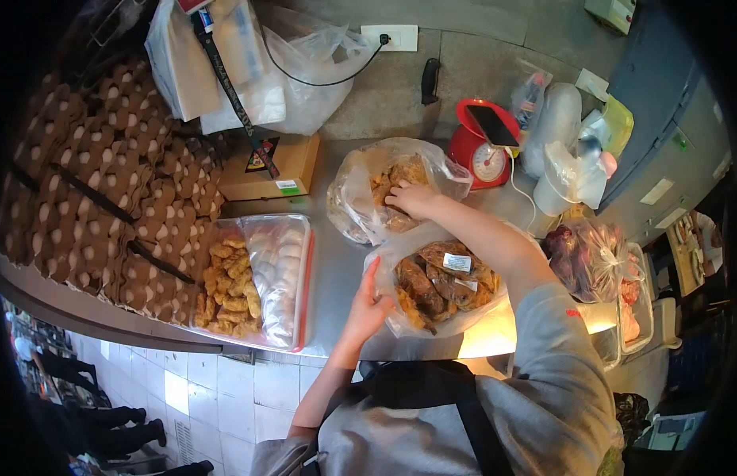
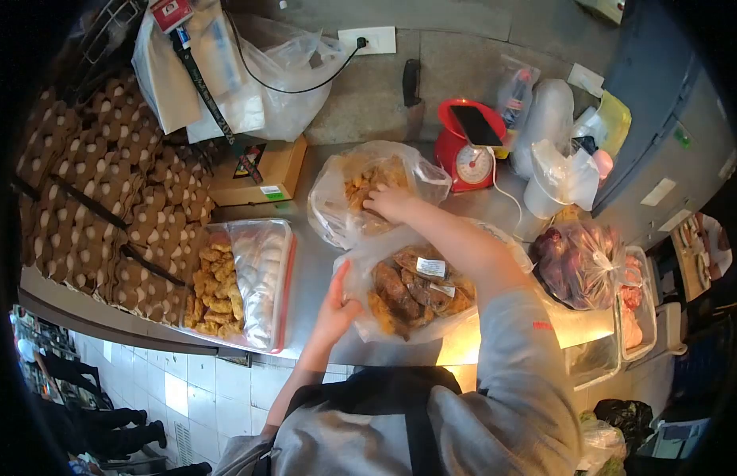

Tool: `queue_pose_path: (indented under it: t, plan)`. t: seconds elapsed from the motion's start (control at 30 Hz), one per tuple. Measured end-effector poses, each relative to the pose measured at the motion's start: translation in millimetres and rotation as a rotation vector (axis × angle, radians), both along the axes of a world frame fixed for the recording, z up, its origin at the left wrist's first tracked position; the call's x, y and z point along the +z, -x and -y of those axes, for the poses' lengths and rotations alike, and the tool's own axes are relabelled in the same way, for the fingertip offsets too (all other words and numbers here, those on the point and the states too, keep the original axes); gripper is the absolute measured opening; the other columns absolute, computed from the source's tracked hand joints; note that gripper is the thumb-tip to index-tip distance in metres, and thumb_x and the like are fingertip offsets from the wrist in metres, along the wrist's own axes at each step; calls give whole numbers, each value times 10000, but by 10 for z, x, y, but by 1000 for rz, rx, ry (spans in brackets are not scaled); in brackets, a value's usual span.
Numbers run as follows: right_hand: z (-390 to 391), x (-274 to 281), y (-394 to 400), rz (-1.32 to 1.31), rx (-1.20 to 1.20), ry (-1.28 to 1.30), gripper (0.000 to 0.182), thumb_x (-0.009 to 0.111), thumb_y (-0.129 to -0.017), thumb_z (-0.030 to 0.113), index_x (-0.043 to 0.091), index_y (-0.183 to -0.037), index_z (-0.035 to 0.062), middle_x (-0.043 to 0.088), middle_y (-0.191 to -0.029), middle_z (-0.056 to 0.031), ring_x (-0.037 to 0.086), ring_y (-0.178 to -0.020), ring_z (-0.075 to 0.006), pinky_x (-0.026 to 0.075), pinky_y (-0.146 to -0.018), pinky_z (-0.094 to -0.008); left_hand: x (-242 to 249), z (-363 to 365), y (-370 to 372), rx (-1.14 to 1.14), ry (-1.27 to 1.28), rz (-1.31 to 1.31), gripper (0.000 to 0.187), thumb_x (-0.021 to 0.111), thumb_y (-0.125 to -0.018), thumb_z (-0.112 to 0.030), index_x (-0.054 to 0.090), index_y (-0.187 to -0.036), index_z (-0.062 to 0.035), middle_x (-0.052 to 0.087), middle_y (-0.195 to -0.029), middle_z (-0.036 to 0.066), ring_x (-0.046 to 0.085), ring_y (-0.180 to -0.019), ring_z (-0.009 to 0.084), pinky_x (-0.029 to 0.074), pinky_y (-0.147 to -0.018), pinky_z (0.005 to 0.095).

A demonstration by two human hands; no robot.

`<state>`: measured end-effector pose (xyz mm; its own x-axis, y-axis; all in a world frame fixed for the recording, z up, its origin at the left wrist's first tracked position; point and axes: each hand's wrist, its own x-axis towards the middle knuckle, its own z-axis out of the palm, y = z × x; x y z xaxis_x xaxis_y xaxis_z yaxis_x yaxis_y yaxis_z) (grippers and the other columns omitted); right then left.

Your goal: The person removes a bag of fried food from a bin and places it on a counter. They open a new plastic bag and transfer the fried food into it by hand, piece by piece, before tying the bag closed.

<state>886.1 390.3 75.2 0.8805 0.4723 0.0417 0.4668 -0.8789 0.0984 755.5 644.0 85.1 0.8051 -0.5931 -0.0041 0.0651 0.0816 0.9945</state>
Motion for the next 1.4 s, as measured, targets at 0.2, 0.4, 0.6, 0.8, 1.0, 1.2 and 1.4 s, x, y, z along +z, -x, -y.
queue_pose_path:
  t: [0.2, 0.4, 0.6, 0.8, 1.0, 1.2, 1.4]
  plan:
    - [95, 789, 363, 98, -143, -726, 485, 629, -630, 153, 462, -1063, 10, 515, -956, -189, 504, -942, -314, 402, -815, -356, 0, -70, 0, -23, -76, 90, 593, 498, -705, -8, 341, -1274, -70, 292, -1328, 185, 355, -1193, 259, 353, -919, 314]
    - [74, 1635, 1845, 76, -329, -888, 605, 681, -666, 225, 414, -1173, 29, 441, -1157, -171, 461, -1052, -272, 353, -906, -329, 460, -88, 43, 97, -558, 721, 316, 647, -720, -192, 525, -1002, -117, 286, -1300, 222, 408, -1110, 392, 405, -854, 407]
    - [-116, 285, 2184, 274, -740, -369, 475, 565, -768, 304, 445, -1163, 70, 420, -1133, -150, 399, -1063, -327, 311, -908, -453, 600, 149, -113, 37, -567, 756, 287, 671, -698, -201, 550, -932, -86, 306, -1293, 208, 409, -1099, 396, 393, -855, 428]
    - [-294, 144, 2166, 426, -645, -336, 582, 550, -751, 424, 438, -1188, 56, 370, -1240, -168, 294, -1183, -337, 219, -966, -492, 575, 497, -409, 400, -561, 1028, 476, 671, -696, -217, 503, -1124, -95, 192, -1320, 289, 228, -1199, 464, 281, -944, 493]
    - [-330, 67, 2189, 423, -633, -422, 706, 571, -700, 522, 427, -1208, 52, 342, -1274, -189, 248, -1220, -360, 169, -993, -519, 501, 502, -725, 570, -528, 893, 556, 661, -693, -177, 455, -1206, -123, 51, -1327, 354, 287, -1176, 461, 319, -937, 448]
    - [-499, 863, 1104, 196, -377, -471, 430, 519, -795, 282, 484, -1149, 40, 377, -1238, -191, 337, -1167, -350, 287, -965, -421, 360, 309, -1334, 216, -454, 465, 543, 487, -704, 5, 404, -1236, -67, 279, -1311, 257, 535, -976, 350, 438, -804, 341]
    - [-544, 326, -339, -12, -189, -479, 494, 634, -678, 164, 496, -1142, 66, 445, -1171, -170, 428, -1103, -325, 376, -905, -391, 652, 134, -1114, 386, -142, 633, 560, 406, -695, 57, 331, -1250, 37, 366, -1272, 214, 497, -1030, 305, 423, -810, 333]
